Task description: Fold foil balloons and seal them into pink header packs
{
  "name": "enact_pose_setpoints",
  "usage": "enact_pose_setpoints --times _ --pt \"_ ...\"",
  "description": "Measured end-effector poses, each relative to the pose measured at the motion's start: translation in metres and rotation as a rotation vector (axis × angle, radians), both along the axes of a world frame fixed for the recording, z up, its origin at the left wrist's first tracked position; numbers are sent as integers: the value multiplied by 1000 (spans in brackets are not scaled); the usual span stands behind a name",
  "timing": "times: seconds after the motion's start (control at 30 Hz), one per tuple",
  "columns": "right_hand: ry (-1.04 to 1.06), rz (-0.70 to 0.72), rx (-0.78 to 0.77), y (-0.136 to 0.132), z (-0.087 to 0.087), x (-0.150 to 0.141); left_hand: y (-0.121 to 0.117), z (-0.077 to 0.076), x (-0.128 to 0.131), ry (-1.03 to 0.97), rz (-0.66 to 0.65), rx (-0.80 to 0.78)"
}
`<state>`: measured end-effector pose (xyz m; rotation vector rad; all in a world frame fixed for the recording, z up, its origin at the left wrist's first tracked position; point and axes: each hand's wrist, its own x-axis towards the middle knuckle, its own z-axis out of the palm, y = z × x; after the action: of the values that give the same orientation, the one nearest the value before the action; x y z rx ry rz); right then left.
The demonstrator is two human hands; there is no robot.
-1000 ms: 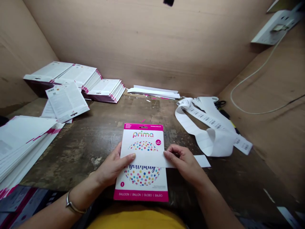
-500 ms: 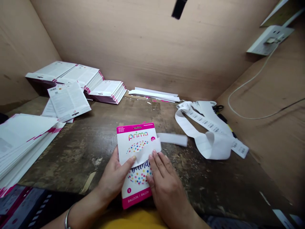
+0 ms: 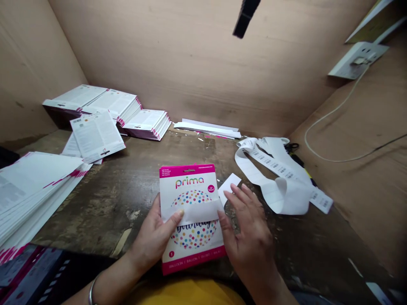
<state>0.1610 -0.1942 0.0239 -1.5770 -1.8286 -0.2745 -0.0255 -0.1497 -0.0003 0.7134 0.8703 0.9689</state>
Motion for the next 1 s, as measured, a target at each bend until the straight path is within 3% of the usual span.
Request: enact_pose_setpoints --times 0.07,0.13,0.2,0.27,0.37,0.43,0.47,0.53,0.6,0.73,0.83,1.0 --pt "81 11 -170 11 -7 11 -2 1 -1 -43 -31 -39" --pt "213 113 -383 20 -14 24 -3 2 -2 -91 -59 -103" --pt "314 192 -476 28 -20 36 -4 2 -4 -115 -70 -158" --pt "274 97 -375 31 -22 43 -3 1 -6 -111 -64 -186" --pt "48 -166 -73 28 -18 37 -2 -1 -7 -97 -33 -178" --pt "-49 -166 30 19 -14 19 -1 -3 -4 -88 0 -152" --pt "-96 -77 47 13 -13 6 -1 -5 -2 -77 24 -129" --pt "-214 175 34 2 -16 -20 -1 -6 4 -43 84 -73" --pt "-314 325 -10 -6 -26 -41 -1 -8 10 -8 147 -25" --pt "-353 191 -86 -10 -44 -50 -4 -7 18 -31 199 1" --pt "-326 59 -146 -11 -47 -43 -8 -7 18 -68 209 13" --pt "-15 6 -302 -10 -41 -32 -9 -9 15 -108 175 20"
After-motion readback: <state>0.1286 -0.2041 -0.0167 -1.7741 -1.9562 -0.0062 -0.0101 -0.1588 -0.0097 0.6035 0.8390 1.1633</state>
